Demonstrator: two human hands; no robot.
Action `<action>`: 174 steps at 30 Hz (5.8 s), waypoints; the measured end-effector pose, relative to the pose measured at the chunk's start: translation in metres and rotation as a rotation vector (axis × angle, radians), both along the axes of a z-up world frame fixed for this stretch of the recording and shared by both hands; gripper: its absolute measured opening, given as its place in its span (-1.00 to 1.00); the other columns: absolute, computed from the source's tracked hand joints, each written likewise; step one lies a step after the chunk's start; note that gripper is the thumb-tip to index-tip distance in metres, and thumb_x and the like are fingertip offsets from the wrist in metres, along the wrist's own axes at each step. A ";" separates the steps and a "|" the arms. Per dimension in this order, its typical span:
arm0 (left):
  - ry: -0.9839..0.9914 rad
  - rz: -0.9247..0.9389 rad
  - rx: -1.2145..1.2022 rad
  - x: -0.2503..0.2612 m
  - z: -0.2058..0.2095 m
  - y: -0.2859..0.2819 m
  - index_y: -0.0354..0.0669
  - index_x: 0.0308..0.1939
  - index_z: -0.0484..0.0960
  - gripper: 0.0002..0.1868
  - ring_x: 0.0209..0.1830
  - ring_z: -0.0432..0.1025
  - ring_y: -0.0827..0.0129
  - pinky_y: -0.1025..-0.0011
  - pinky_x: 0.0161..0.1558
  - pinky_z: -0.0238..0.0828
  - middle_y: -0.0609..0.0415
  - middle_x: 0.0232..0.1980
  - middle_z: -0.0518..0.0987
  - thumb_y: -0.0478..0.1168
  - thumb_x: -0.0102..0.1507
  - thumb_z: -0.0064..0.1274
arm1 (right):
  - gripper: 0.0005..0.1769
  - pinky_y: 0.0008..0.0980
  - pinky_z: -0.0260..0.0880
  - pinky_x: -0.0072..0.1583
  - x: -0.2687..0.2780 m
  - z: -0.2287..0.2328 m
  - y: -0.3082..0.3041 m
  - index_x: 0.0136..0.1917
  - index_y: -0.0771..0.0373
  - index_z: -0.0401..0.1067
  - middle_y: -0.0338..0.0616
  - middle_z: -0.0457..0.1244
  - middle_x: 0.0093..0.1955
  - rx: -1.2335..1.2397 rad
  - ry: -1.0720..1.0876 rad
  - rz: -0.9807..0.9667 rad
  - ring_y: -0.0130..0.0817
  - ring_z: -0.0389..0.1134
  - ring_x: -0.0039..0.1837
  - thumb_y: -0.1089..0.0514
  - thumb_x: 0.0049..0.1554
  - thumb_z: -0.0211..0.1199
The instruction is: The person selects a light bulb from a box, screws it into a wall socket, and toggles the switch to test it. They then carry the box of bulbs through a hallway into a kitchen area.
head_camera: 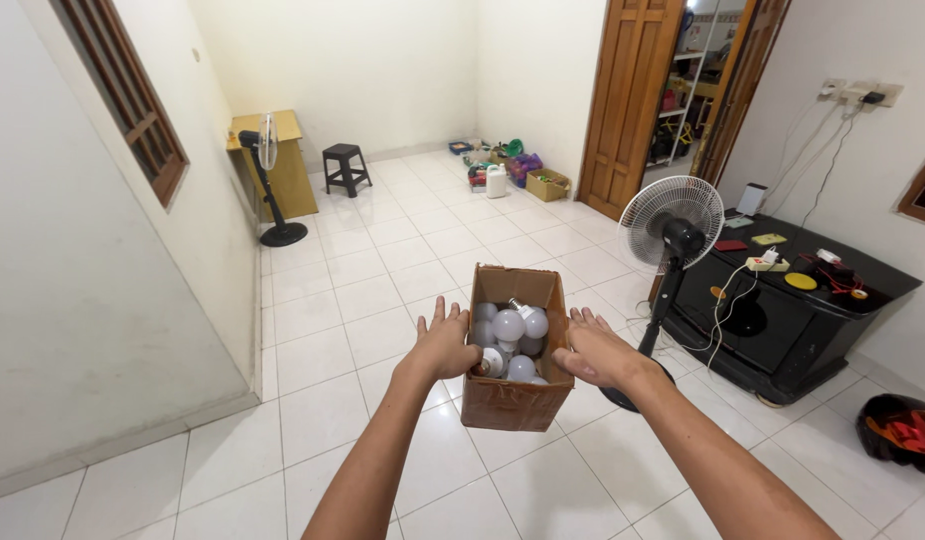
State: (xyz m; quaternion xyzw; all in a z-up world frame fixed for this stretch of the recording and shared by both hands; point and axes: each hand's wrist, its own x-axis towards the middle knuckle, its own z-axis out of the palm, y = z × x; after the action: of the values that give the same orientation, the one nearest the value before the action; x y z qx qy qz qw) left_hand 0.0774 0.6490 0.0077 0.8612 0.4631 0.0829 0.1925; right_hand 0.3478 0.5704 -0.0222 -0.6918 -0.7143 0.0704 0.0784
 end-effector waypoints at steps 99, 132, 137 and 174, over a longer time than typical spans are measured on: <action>-0.121 -0.261 0.009 0.375 -0.010 0.732 -0.30 0.52 0.13 -0.09 0.70 -0.42 -0.03 -0.16 0.56 -0.43 -0.26 0.64 -0.05 -0.13 0.09 0.03 | -0.60 -0.10 -0.29 0.64 0.353 0.013 0.664 -0.36 0.58 0.31 0.48 -0.26 0.63 -0.072 -0.101 -0.251 0.28 -0.40 0.71 0.09 -0.12 -0.03; -0.056 -0.489 0.109 0.526 0.000 1.017 -0.34 0.50 0.13 -0.11 0.70 -0.39 -0.05 -0.20 0.54 -0.38 -0.26 0.63 -0.01 -0.12 0.12 0.02 | -0.67 -0.09 -0.32 0.63 0.453 0.026 0.896 -0.53 0.48 0.17 0.53 -0.26 0.61 -0.034 -0.067 -0.445 0.30 -0.41 0.69 0.13 -0.15 0.03; -0.084 -0.515 0.073 0.547 -0.008 1.045 -0.31 0.52 0.13 -0.11 0.70 -0.39 -0.04 -0.18 0.55 -0.39 -0.26 0.63 -0.01 -0.13 0.12 0.01 | -0.68 -0.09 -0.37 0.63 0.474 0.019 0.919 -0.53 0.46 0.17 0.55 -0.27 0.60 -0.037 -0.024 -0.468 0.29 -0.44 0.69 0.11 -0.19 0.00; -0.117 -0.510 0.044 0.748 -0.029 1.135 -0.33 0.49 0.17 -0.12 0.70 -0.38 -0.04 -0.22 0.54 -0.38 -0.24 0.63 0.00 -0.10 0.11 0.03 | -0.66 -0.15 -0.45 0.65 0.663 0.027 1.004 -0.47 0.53 0.18 0.49 -0.35 0.64 -0.128 -0.039 -0.498 0.23 -0.50 0.71 0.12 -0.15 -0.03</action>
State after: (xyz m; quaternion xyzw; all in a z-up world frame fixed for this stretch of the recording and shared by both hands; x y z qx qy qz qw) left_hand 0.8254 1.7845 -0.0215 0.9478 0.2171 0.0912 0.2149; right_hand 1.0104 1.5741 0.0050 -0.8511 -0.5176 0.0808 0.0356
